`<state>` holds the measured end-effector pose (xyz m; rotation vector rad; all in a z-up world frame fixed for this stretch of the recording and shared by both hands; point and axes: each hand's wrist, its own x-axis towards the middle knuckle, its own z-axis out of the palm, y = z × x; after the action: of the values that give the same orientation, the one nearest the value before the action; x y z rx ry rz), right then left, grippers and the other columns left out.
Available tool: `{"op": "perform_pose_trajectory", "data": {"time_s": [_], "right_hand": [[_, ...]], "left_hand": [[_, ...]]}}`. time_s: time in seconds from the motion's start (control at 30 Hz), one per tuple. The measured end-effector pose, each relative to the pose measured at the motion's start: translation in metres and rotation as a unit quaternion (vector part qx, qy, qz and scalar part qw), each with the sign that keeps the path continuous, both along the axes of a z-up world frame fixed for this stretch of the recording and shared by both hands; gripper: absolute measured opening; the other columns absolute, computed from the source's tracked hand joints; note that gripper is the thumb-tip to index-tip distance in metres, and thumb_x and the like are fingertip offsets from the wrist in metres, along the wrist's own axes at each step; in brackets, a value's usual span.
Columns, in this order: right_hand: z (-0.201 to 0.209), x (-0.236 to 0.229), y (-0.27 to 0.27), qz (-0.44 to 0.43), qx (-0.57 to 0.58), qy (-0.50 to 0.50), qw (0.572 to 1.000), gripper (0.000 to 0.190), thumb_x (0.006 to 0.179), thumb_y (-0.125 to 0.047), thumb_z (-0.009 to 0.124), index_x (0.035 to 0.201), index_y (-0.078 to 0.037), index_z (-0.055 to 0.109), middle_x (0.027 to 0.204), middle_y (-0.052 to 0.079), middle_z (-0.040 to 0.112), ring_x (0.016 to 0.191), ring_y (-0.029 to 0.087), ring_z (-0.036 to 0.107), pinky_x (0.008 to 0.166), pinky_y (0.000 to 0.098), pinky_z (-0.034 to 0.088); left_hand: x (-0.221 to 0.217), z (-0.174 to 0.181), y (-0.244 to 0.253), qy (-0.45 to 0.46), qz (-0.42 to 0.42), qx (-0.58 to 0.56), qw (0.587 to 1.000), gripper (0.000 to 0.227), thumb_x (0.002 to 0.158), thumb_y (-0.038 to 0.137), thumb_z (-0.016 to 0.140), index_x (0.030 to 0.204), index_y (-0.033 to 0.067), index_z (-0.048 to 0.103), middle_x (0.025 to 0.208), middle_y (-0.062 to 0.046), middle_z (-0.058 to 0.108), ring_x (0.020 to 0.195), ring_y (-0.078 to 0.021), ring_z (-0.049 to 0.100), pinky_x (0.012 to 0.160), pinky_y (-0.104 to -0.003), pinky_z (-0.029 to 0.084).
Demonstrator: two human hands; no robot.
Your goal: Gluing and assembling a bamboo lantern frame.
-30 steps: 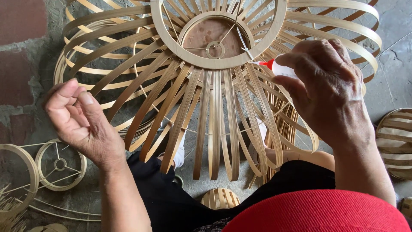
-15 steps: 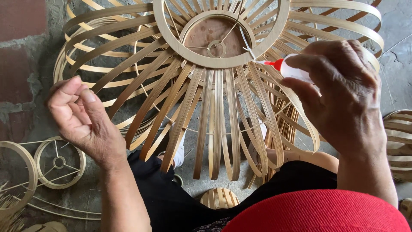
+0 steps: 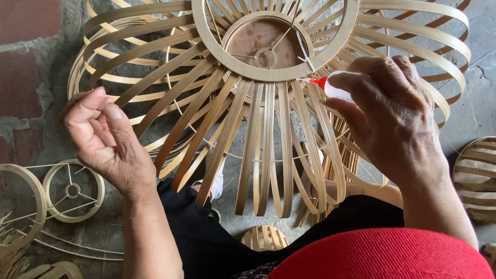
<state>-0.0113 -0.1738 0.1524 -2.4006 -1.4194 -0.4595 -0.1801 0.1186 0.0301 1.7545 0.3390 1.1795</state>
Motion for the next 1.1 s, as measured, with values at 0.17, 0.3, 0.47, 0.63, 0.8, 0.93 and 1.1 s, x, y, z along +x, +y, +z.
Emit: {"op": "perform_pose_trajectory", "data": {"time_s": [0.17, 0.3, 0.47, 0.63, 0.8, 0.93, 1.1], "right_hand": [[-0.003, -0.001, -0.001, -0.004, -0.002, -0.002, 1.000, 0.033, 0.084, -0.016, 0.086, 0.109, -0.006, 0.068, 0.105, 0.010, 0.066, 0.097, 0.029, 0.063, 0.077, 0.0421, 0.055], [-0.003, -0.002, -0.002, -0.006, -0.003, -0.001, 1.000, 0.032, 0.084, -0.016, 0.086, 0.109, -0.007, 0.068, 0.106, 0.010, 0.066, 0.099, 0.029, 0.063, 0.081, 0.0419, 0.055], [0.001, 0.004, -0.017, -0.010, -0.002, -0.007, 1.000, 0.029, 0.086, -0.017, 0.086, 0.107, -0.007, 0.069, 0.107, 0.010, 0.067, 0.100, 0.028, 0.065, 0.088, 0.0423, 0.055], [0.004, 0.012, -0.041, -0.036, 0.025, -0.025, 0.999, 0.035, 0.094, -0.020, 0.089, 0.118, -0.004, 0.070, 0.115, 0.012, 0.067, 0.108, 0.030, 0.065, 0.090, 0.0413, 0.055], [-0.007, 0.022, -0.039, -0.020, 0.029, -0.047, 0.998, 0.035, 0.085, -0.016, 0.090, 0.110, -0.004, 0.069, 0.107, 0.012, 0.068, 0.099, 0.027, 0.065, 0.082, 0.0421, 0.056], [-0.013, 0.024, -0.040, -0.024, 0.038, -0.015, 0.999, 0.032, 0.094, -0.019, 0.088, 0.116, -0.006, 0.068, 0.113, 0.010, 0.067, 0.106, 0.026, 0.065, 0.094, 0.0398, 0.058], [-0.006, 0.020, -0.033, -0.042, 0.027, -0.007, 0.999, 0.033, 0.087, -0.017, 0.087, 0.112, -0.004, 0.069, 0.112, 0.011, 0.066, 0.106, 0.030, 0.064, 0.088, 0.0424, 0.057]], "left_hand": [[0.001, 0.002, 0.000, 0.003, -0.002, 0.004, 1.000, 0.016, 0.122, 0.012, 0.054, 0.134, 0.0015, 0.053, 0.129, -0.004, 0.054, 0.115, -0.0090, 0.056, 0.104, -0.026, 0.047], [0.001, 0.002, -0.001, 0.003, 0.002, 0.000, 1.000, 0.016, 0.121, 0.012, 0.055, 0.134, 0.0013, 0.053, 0.128, -0.004, 0.054, 0.114, -0.0091, 0.056, 0.104, -0.026, 0.046], [0.003, 0.005, -0.004, 0.003, 0.000, -0.010, 1.000, 0.017, 0.121, 0.012, 0.055, 0.133, 0.0016, 0.053, 0.128, -0.004, 0.054, 0.113, -0.0083, 0.055, 0.105, -0.025, 0.046], [0.003, 0.008, -0.007, 0.013, 0.002, 0.000, 1.000, 0.016, 0.122, 0.012, 0.054, 0.134, 0.0019, 0.052, 0.130, -0.003, 0.054, 0.113, -0.0083, 0.055, 0.108, -0.025, 0.047], [0.005, 0.010, -0.013, 0.014, 0.007, -0.022, 1.000, 0.016, 0.121, 0.014, 0.055, 0.132, 0.0026, 0.053, 0.128, -0.003, 0.055, 0.112, -0.0077, 0.056, 0.107, -0.024, 0.048], [0.009, 0.017, -0.017, 0.021, 0.011, -0.017, 1.000, 0.017, 0.120, 0.015, 0.055, 0.132, 0.0026, 0.053, 0.131, -0.003, 0.056, 0.111, -0.0075, 0.056, 0.105, -0.023, 0.049], [0.008, 0.016, -0.016, 0.031, 0.014, 0.011, 0.999, 0.017, 0.120, 0.016, 0.055, 0.131, 0.0031, 0.054, 0.129, -0.003, 0.058, 0.108, -0.0076, 0.057, 0.100, -0.022, 0.050]]}}
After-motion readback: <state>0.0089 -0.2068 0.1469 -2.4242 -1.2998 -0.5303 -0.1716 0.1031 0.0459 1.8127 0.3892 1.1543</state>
